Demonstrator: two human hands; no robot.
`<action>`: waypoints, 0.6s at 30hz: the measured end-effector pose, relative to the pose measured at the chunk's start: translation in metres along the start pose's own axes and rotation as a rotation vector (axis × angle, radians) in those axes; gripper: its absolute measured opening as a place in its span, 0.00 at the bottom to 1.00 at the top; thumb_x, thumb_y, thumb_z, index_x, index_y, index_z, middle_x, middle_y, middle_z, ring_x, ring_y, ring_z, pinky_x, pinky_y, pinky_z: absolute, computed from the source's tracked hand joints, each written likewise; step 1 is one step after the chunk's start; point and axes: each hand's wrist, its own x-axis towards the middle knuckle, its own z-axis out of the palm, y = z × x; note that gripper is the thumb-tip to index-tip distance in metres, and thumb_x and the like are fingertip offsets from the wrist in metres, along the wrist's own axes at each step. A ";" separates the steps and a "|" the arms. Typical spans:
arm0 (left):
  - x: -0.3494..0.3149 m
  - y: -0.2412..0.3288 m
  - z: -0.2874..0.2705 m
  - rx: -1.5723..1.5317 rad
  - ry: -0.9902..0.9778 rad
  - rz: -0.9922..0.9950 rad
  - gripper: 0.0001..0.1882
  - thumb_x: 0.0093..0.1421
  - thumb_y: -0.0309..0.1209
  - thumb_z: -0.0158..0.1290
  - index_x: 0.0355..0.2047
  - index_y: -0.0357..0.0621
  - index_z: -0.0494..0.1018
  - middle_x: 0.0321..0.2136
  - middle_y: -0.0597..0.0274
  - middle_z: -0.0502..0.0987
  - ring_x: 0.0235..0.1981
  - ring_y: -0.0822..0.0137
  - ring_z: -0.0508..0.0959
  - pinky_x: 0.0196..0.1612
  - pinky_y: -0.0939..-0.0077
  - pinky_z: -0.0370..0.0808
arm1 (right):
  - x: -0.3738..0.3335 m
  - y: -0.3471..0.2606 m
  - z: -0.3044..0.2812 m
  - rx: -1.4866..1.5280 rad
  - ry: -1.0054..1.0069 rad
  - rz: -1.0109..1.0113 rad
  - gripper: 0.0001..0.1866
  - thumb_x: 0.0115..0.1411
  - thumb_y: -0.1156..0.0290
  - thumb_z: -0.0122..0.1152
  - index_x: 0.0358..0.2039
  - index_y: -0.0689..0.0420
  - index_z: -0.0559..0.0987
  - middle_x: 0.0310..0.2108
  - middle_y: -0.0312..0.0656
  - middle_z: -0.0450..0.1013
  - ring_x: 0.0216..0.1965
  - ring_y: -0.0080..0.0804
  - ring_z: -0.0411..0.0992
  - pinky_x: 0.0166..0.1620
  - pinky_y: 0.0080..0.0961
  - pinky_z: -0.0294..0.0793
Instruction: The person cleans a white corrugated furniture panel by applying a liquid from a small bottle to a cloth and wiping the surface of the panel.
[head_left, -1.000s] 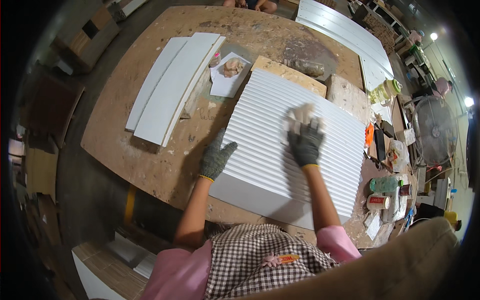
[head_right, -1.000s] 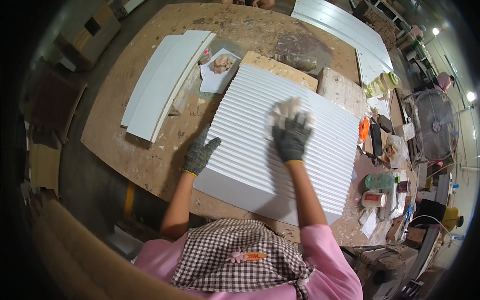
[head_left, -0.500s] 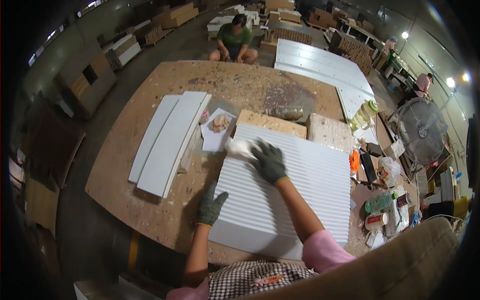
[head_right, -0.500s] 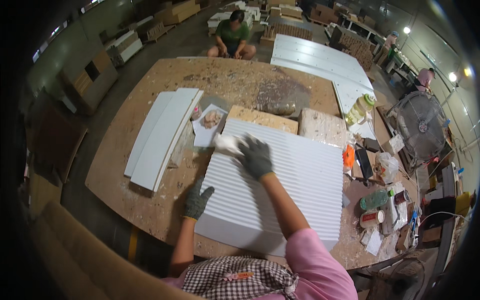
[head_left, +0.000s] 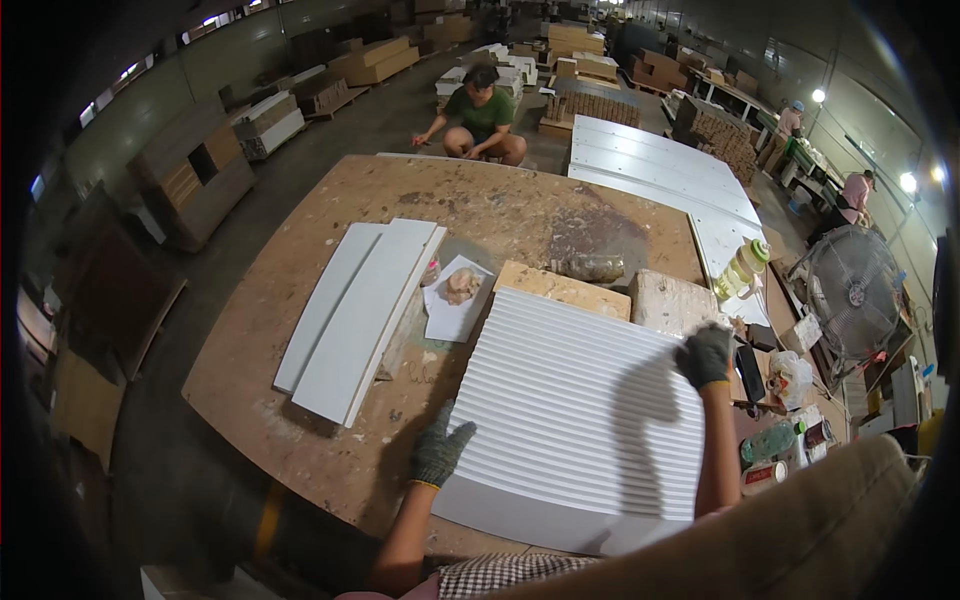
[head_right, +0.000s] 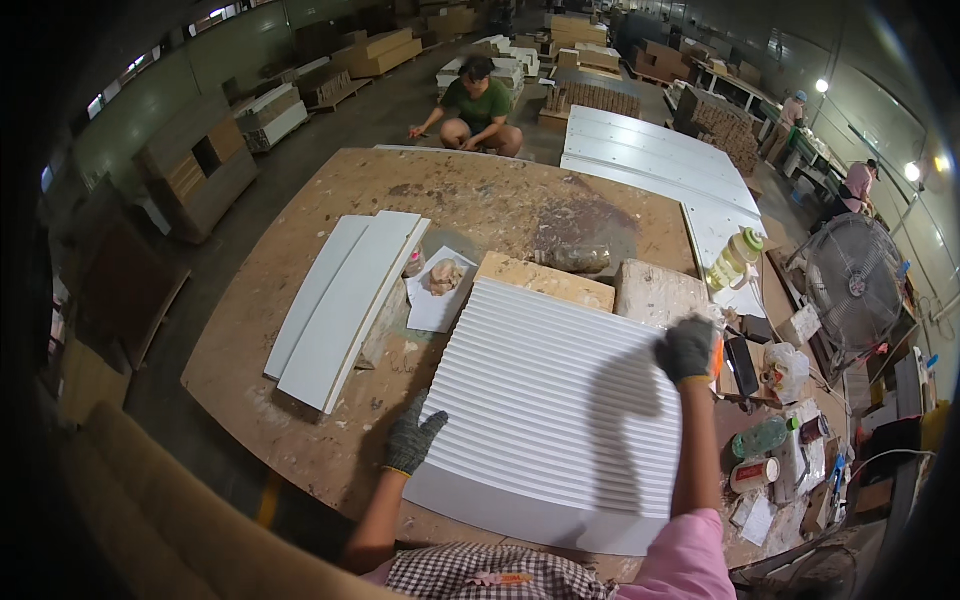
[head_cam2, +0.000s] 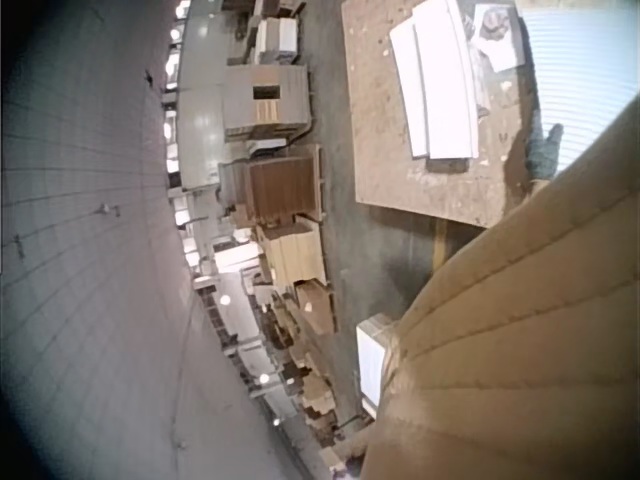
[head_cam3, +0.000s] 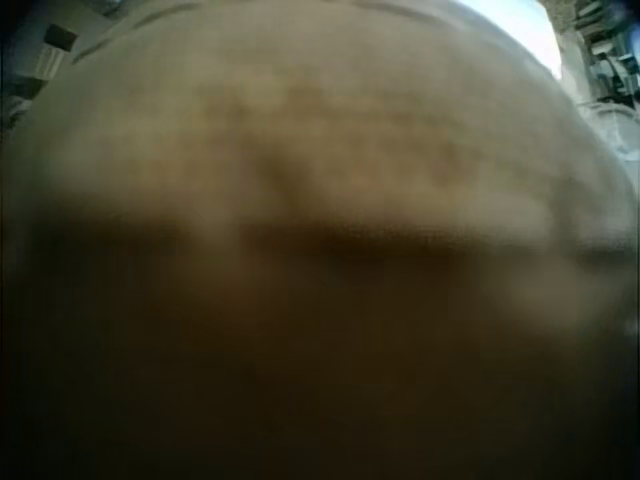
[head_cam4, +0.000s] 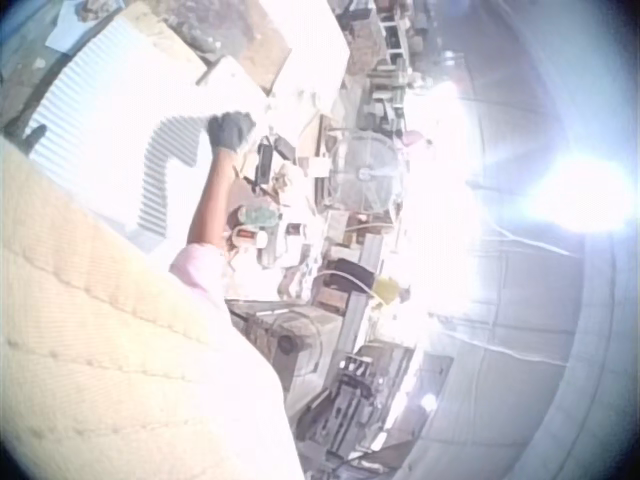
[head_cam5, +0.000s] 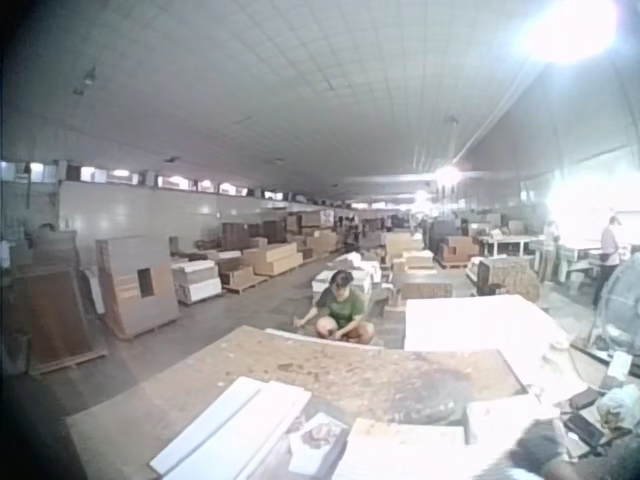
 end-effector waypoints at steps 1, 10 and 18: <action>-0.004 0.000 -0.005 0.028 0.005 -0.050 0.40 0.60 0.55 0.59 0.65 0.43 0.65 0.52 0.37 0.77 0.54 0.42 0.77 0.55 0.56 0.73 | 0.030 -0.048 0.008 0.125 0.036 -0.006 0.15 0.50 0.56 0.60 0.19 0.54 0.80 0.25 0.52 0.74 0.38 0.51 0.72 0.41 0.52 0.66; -0.014 -0.015 -0.007 -0.093 0.066 0.017 0.40 0.60 0.53 0.60 0.65 0.42 0.65 0.52 0.37 0.77 0.53 0.42 0.77 0.55 0.55 0.73 | 0.016 -0.183 0.031 0.651 -0.104 -0.180 0.27 0.64 0.43 0.54 0.63 0.32 0.73 0.69 0.38 0.62 0.73 0.44 0.49 0.69 0.67 0.43; -0.007 -0.017 0.001 0.027 0.124 0.092 0.36 0.62 0.49 0.60 0.63 0.39 0.67 0.52 0.40 0.78 0.53 0.46 0.78 0.55 0.59 0.73 | -0.082 0.110 0.136 0.417 -0.638 0.499 0.21 0.60 0.60 0.57 0.51 0.54 0.80 0.50 0.58 0.76 0.54 0.53 0.74 0.54 0.48 0.74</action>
